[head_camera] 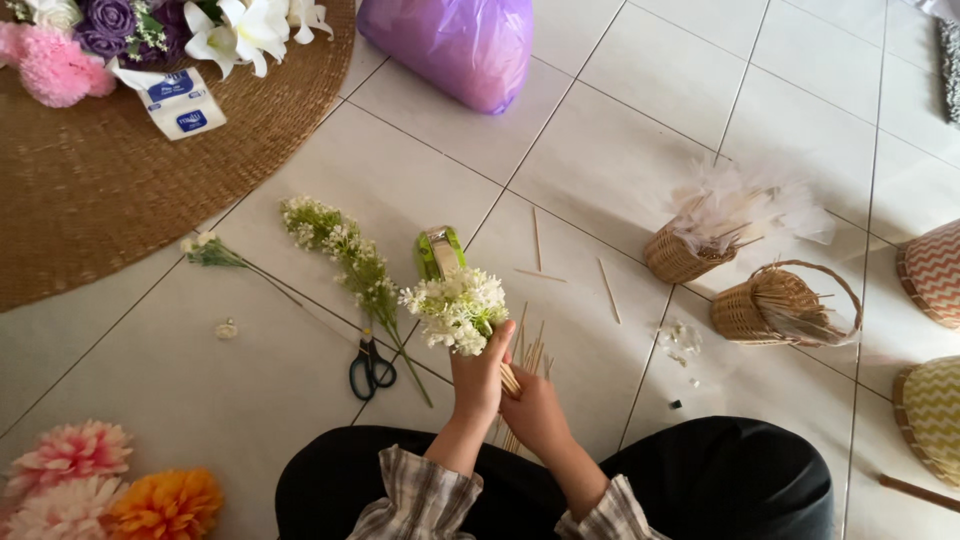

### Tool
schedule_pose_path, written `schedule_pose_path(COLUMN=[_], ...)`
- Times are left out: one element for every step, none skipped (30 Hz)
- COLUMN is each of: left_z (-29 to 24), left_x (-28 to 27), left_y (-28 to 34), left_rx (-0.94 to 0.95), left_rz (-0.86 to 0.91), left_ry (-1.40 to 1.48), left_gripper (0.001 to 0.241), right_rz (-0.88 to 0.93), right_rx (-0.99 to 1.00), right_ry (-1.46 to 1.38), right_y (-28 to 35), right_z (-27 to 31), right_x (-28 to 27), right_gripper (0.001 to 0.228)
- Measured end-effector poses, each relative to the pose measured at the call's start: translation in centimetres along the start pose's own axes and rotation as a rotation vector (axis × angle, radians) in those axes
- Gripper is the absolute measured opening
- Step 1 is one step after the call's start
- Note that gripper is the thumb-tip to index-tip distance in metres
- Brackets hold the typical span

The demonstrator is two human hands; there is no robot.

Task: The person assembles floral arrangements by gathering stems of white and pink flowers, securing them with wooden sticks, and placing them into wicker baskets.

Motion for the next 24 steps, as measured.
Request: schedule_pose_path(left_z=[0.0, -0.1, -0.2, -0.7, -1.6, -2.6, -3.5, -4.0, -4.6, -3.6, -2.9, -2.3, -1.6, -0.3, 0.9, 0.8, 0.9, 0.9, 1.0, 1.1, 1.3, 1.7, 2.2, 2.6], left_x=[0.1, 0.5, 0.9, 1.3, 2.0, 2.6, 2.4, 2.4, 2.4, 2.4, 2.3, 2.3, 2.6, 2.6, 2.6, 2.5, 2.4, 2.4, 2.3, 2.2, 2.0, 2.0, 2.0, 2.1], left_y=[0.4, 0.6, 0.8, 1.2, 1.6, 2.0, 2.0, 2.0, 2.2, 1.9, 1.6, 1.2, 0.9, 0.6, 0.5, 0.3, 0.1, 0.0, -0.1, -0.1, -0.2, -0.3, -0.3, -0.5], left_rx=[-0.002, 0.049, 0.1, 0.095, 0.246, 0.401, 0.4, 0.281, 0.161, 0.158, 0.235, 0.315, 0.315, 0.076, -0.162, -0.163, -0.216, -0.27, -0.271, -0.273, -0.276, -0.28, -0.305, -0.327], left_rz=[-0.003, 0.07, 0.142, 0.14, 0.271, 0.402, 0.399, 0.519, 0.637, 0.629, 0.575, 0.526, 0.524, 0.372, 0.213, 0.207, 0.164, 0.121, 0.116, 0.096, 0.076, 0.071, 0.072, 0.077], left_ry=[-0.001, -0.072, -0.144, -0.141, -0.141, -0.142, -0.141, -0.093, -0.043, -0.043, 0.073, 0.188, 0.188, 0.405, 0.613, 0.609, 0.636, 0.664, 0.663, 0.65, 0.636, 0.633, 0.693, 0.754], left_gripper=[0.028, 0.033, 0.062, 0.062, 0.054, 0.046, 0.046, 0.07, 0.093, 0.093, 0.104, 0.116, 0.116, 0.095, 0.081, 0.081, 0.083, 0.085, 0.085, 0.084, 0.083, 0.083, 0.084, 0.084], right_rz=[0.003, -0.038, -0.08, -0.078, -0.094, -0.11, -0.108, -0.1, -0.089, -0.081, -0.072, -0.067, -0.065, -0.018, 0.03, 0.035, 0.044, 0.052, 0.055, 0.067, 0.079, 0.081, 0.096, 0.11], right_rx=[0.001, -0.05, -0.102, -0.099, -0.111, -0.126, -0.126, -0.225, -0.322, -0.318, -0.321, -0.325, -0.325, -0.347, -0.369, -0.364, -0.412, -0.46, -0.456, -0.489, -0.523, -0.515, -0.536, -0.561], right_ry=[0.001, 0.026, 0.05, 0.054, 0.05, 0.042, 0.045, -0.303, -0.652, -0.648, -0.863, -1.081, -1.08, -1.172, -1.264, -1.266, -1.227, -1.185, -1.184, -1.177, -1.169, -1.17, -1.183, -1.197], right_y=[-0.4, -0.9, -1.4, -1.6, -1.9, -2.2, -1.9, -1.6, -1.3, -1.3, -1.4, -1.6, -1.6, -1.5, -1.4, -1.2, -1.1, -0.9, -0.8, -0.6, -0.3, -0.2, -0.1, 0.0], right_z=[-1.1, -1.9, -2.7, -2.9, -3.0, -3.0, -2.2, -1.1, -0.1, 0.4, 0.8, 1.2, 1.9, 2.5, 3.1, 3.5, 4.1, 4.7, 5.1, 5.5, 5.8, 6.1, 6.4, 6.7], right_x=[0.2, 0.2, 0.2, 0.1, 0.0, -0.1, -0.3, -0.8, -1.3, -2.3, -3.6, -4.9, -6.0, -7.0, -8.0, -8.4, -8.8, -9.4, -9.6, -9.7, -9.9, -9.7, -9.4, -9.3], right_gripper=[0.015, 0.024, 0.035, 0.035, 0.017, 0.03, 0.03, 0.07, 0.121, 0.121, 0.05, 0.028, 0.028, 0.027, 0.027, 0.027, 0.032, 0.037, 0.037, 0.037, 0.038, 0.038, 0.036, 0.034])
Point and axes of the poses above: each hand's wrist, its own y-axis away from the middle knuckle, its own x-axis out of the palm, z = x × y, the point moved 3 cm from there along -y, towards the middle knuckle, and after that the axes turned 15 degrees about x, right-handed, at the moved point
